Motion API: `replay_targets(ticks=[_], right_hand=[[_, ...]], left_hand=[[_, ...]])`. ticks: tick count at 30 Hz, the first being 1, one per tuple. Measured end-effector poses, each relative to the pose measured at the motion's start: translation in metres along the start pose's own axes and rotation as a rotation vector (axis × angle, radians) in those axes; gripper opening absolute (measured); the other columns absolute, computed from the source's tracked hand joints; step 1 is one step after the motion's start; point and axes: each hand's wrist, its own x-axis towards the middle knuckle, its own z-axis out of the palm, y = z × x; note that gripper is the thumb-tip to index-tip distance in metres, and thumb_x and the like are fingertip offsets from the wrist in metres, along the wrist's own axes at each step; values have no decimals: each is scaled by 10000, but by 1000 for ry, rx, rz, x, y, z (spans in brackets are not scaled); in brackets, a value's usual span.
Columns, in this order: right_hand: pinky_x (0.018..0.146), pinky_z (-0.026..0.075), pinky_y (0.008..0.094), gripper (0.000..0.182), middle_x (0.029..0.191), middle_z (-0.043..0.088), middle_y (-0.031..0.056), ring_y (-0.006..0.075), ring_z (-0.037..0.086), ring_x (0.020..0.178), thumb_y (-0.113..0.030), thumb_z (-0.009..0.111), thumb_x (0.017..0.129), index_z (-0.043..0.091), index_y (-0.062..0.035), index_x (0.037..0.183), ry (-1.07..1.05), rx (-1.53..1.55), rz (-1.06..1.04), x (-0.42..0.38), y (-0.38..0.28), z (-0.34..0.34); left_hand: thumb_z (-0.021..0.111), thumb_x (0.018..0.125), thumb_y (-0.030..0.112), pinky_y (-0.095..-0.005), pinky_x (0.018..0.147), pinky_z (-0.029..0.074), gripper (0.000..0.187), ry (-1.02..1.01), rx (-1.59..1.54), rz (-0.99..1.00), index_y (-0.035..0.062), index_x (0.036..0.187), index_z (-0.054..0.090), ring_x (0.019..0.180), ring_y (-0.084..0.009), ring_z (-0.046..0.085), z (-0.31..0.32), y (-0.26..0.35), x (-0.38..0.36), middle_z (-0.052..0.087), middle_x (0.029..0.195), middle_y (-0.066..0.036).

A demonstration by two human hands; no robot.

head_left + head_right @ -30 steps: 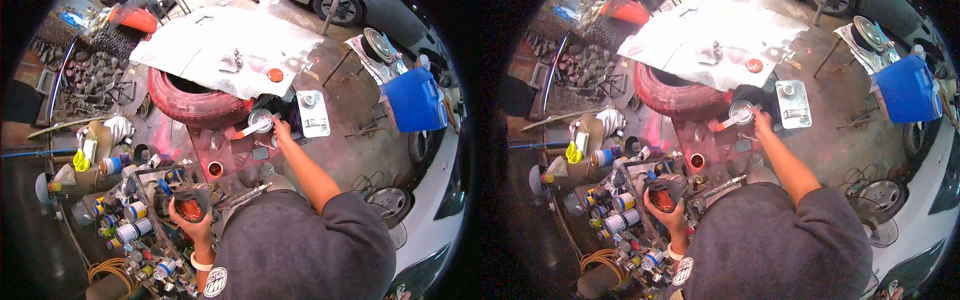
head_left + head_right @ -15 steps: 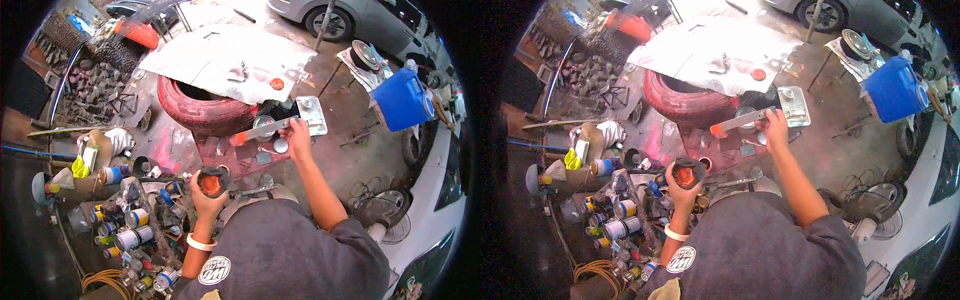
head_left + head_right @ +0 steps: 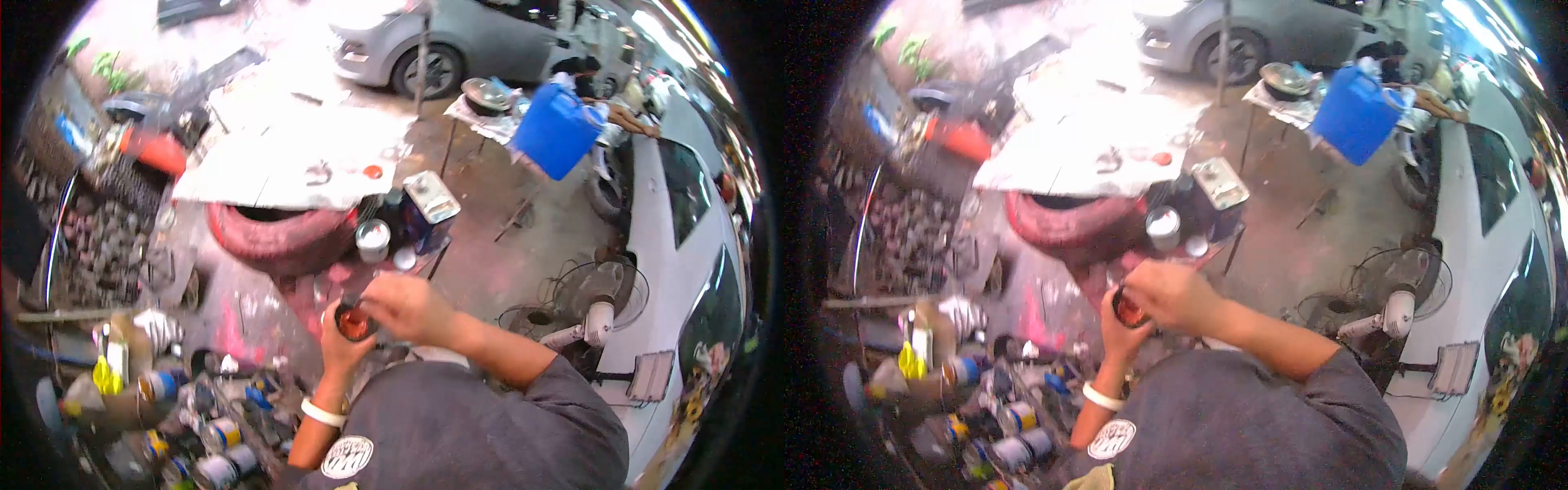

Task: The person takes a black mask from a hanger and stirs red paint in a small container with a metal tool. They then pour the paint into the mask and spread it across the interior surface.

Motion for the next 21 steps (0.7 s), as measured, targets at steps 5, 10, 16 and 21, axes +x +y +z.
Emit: replay_targets(ticks=[5, 10, 16, 21], right_hand=[[741, 550, 451, 142, 939, 672, 127, 360, 685, 855, -144, 752, 934, 686, -52, 1020, -18, -35, 46, -20, -8, 3], [793, 550, 437, 197, 1002, 668, 107, 336, 682, 929, -177, 712, 966, 680, -35, 1098, -113, -54, 28, -36, -5, 4], [774, 548, 461, 199, 971, 681, 110, 347, 690, 893, -236, 721, 971, 712, -65, 1072, -62, -132, 22, -42, -12, -10], [772, 538, 455, 173, 944, 667, 112, 352, 679, 885, -224, 709, 980, 682, -62, 1033, -59, -127, 47, -44, -7, -11]], left_hand=[[979, 611, 199, -434, 1054, 506, 1004, -70, 64, 26, 50, 1471, 481, 1237, -344, 622, 5, -2, -3, 616, 1332, -173], [1010, 632, 266, -424, 992, 533, 1040, -160, 9, -6, 16, 1475, 455, 1175, -335, 653, 16, -32, -5, 626, 1286, -198], [1029, 645, 308, -398, 957, 553, 1053, -181, 10, 46, 10, 1469, 445, 1144, -314, 674, 23, -4, -6, 645, 1267, -193], [1031, 644, 313, -394, 955, 554, 1051, -146, 10, 109, 16, 1468, 450, 1122, -309, 683, 23, 16, -5, 659, 1246, -182]])
